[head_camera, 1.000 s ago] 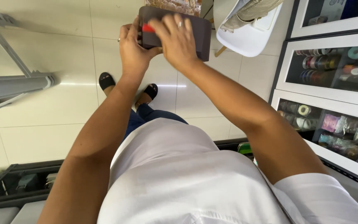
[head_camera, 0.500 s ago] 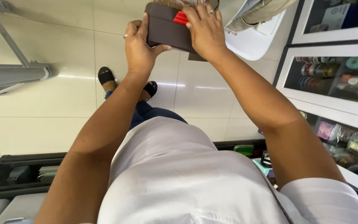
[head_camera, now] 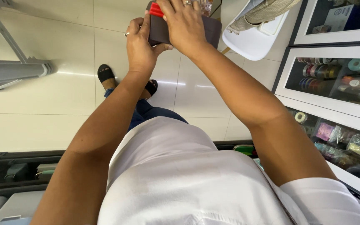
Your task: Applying and smoothing adhesive on a brown material using a scraper and a roller
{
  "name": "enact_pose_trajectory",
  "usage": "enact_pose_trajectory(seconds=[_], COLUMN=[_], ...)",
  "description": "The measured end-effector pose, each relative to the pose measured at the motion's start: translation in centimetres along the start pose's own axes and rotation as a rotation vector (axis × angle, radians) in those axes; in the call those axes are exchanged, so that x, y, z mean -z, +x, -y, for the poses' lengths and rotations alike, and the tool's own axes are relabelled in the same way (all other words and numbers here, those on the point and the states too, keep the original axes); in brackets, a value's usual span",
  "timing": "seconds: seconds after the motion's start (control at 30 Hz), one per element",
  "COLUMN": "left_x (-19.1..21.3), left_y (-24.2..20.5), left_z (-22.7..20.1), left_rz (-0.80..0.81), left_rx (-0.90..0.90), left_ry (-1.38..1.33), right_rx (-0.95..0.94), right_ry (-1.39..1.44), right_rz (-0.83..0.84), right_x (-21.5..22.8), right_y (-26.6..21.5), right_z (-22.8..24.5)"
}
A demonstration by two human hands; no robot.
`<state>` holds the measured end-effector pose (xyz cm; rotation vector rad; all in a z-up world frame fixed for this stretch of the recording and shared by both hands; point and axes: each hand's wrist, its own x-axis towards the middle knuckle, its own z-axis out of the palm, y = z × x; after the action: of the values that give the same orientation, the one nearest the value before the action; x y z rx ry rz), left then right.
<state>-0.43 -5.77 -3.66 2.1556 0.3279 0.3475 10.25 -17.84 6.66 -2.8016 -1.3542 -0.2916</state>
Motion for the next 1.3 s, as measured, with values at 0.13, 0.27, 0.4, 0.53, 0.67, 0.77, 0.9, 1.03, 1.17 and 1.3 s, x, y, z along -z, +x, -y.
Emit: enact_pose_trajectory(seconds=[0.13, 0.27, 0.4, 0.53, 0.67, 0.77, 0.9, 1.03, 1.17, 1.3], left_x=[0.6, 0.7, 0.0, -0.8, 0.7, 2.5, 2.0, 2.5, 1.6, 0.7], left_y=[-0.2, -0.2, -0.3, -0.7, 0.0, 0.0, 0.9, 1.1, -0.2, 0.9], left_z=[-0.1, 0.2, 1.2, 1.2, 2.0, 0.5, -0.2, 0.4, 2.1, 2.4], left_rz=[0.0, -0.017, 0.014, 0.024, 0.106, 0.207, 0.197, 0.18, 0.252, 0.246], left_rx=[-0.032, -0.053, -0.053, -0.001, -0.049, 0.045, -0.028, 0.342, 0.016, -0.029], left_ry=[-0.044, -0.069, -0.089, -0.201, -0.146, -0.19, -0.161, -0.604, -0.272, -0.28], right_rx=[-0.084, -0.452, -0.669, -0.768, -0.734, -0.918, -0.954, -0.875, -1.13, -0.987], right_ry=[0.119, 0.197, 0.112, -0.076, -0.034, -0.083, 0.016, -0.076, -0.067, 0.012], right_rz=[0.04, -0.016, -0.125, -0.048, 0.062, -0.062, -0.231, -0.044, -0.171, -0.245], right_x=[0.3, 0.8, -2.2, -2.7, -1.4, -3.8, -4.6, -2.9, -2.9, -4.0], right_y=[-0.4, -7.0, -12.1, -6.0, -2.8, -9.6, -7.5, -5.2, -10.5, -5.9], right_z=[0.8, 1.9, 0.2, 6.2, 8.7, 2.5, 7.5, 11.0, 6.3, 12.3])
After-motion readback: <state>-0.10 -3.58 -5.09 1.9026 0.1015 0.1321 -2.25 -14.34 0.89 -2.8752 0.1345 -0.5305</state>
